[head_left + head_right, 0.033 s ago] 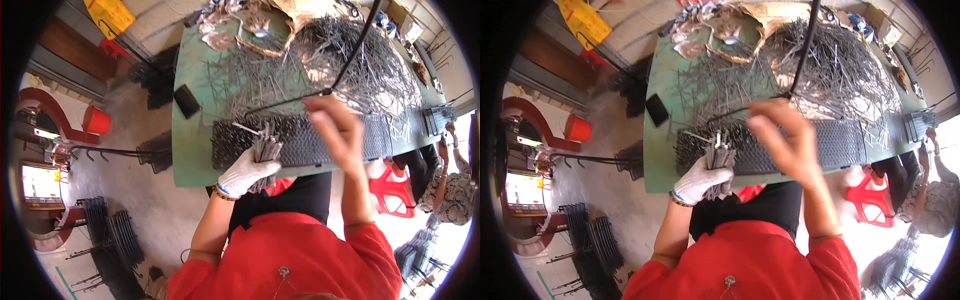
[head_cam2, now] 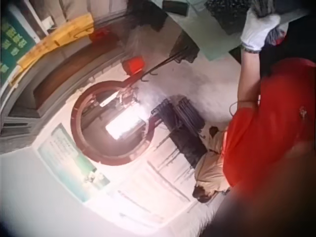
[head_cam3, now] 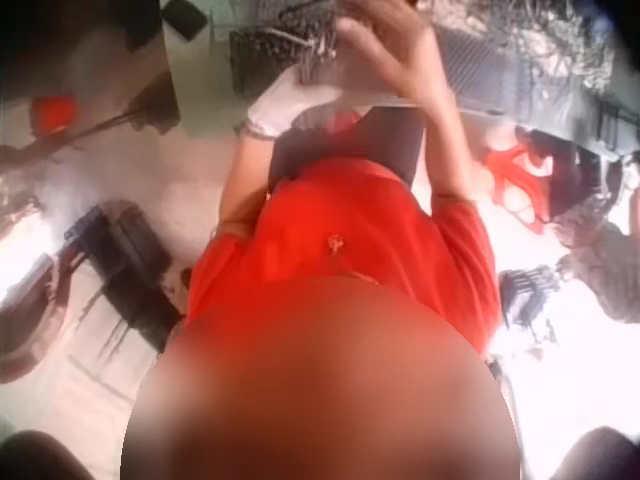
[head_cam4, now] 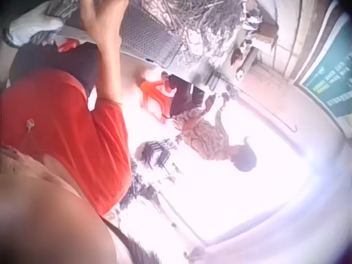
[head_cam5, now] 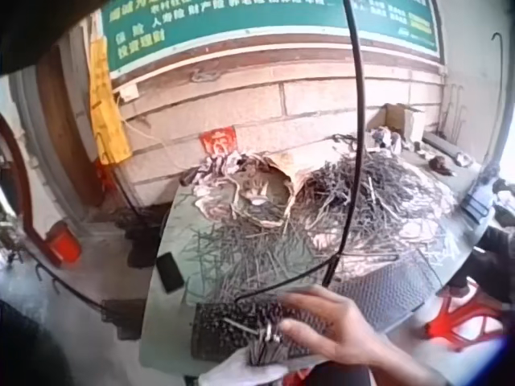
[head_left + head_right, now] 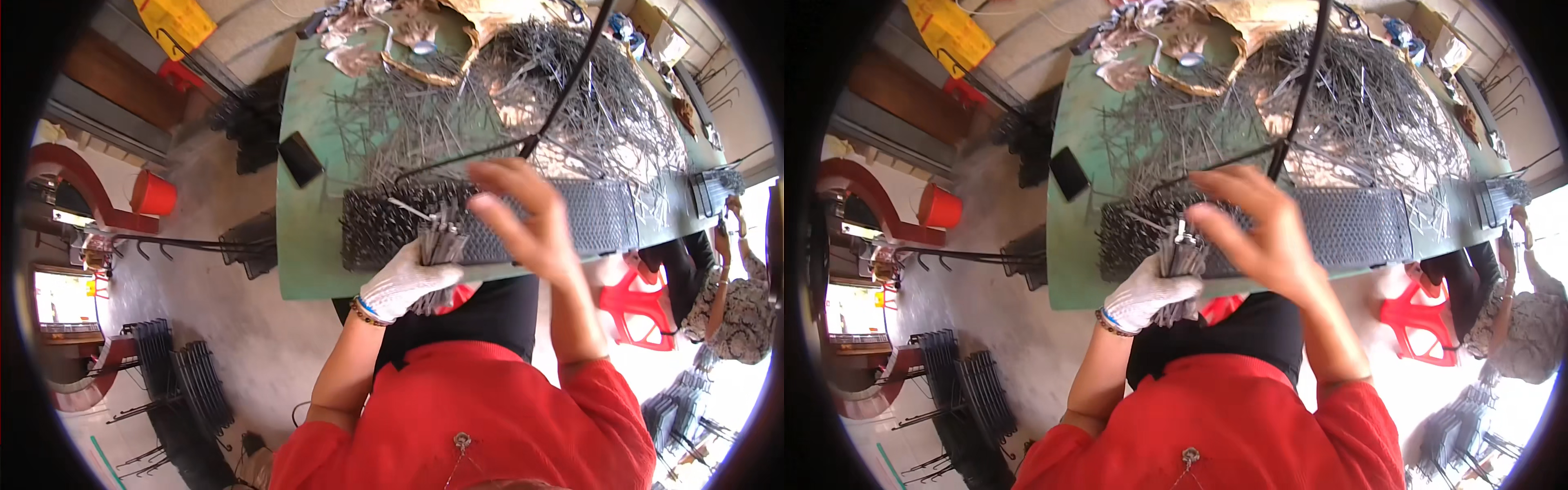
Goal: The person is manually inserting small metal rods one by one into a perforated grate at a workbench.
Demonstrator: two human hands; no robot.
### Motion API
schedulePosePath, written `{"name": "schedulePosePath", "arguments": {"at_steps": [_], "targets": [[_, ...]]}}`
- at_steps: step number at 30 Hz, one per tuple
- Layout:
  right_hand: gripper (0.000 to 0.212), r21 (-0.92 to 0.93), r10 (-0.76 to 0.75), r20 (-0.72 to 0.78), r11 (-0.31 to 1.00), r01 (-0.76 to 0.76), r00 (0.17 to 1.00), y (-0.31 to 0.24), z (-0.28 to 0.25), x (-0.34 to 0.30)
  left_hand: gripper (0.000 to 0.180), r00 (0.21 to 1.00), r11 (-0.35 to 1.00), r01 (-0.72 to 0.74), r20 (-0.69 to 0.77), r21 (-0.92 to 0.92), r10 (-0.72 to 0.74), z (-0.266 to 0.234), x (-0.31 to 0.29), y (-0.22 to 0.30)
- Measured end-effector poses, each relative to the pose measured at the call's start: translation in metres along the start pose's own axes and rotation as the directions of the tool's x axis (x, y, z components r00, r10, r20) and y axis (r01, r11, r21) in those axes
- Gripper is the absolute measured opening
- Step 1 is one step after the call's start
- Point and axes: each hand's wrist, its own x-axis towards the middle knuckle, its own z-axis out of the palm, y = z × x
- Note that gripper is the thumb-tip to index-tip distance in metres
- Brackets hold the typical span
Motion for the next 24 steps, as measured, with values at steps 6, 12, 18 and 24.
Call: {"name": "schedulePosePath", "arguments": {"at_steps": [6,12,18,24], "targets": [[0.034,0.011,0.064,0.172,0.998,-0.067,0.983,0.044,0.075,-0.034,0.031,0.951,0.896,0.254,0.077,0.366,-0.301,-0.018,0.002,-0.037],[0.022,0.235,0.337,0.110,0.905,-0.354,0.935,0.059,0.067,-0.070,0.039,0.971,0.968,0.138,0.162,0.209,-0.173,-0.014,0.001,-0.079],[0.016,0.460,0.451,-0.328,0.844,-0.277,0.830,0.080,0.069,-0.084,0.036,0.965,0.982,0.173,0.211,-0.076,-0.153,-0.016,0.007,-0.099],[0.016,0.493,0.352,-0.581,0.870,-0.027,0.734,0.095,0.060,-0.068,0.030,0.972,0.946,0.196,0.179,-0.259,-0.152,-0.018,0.009,-0.109]]}}
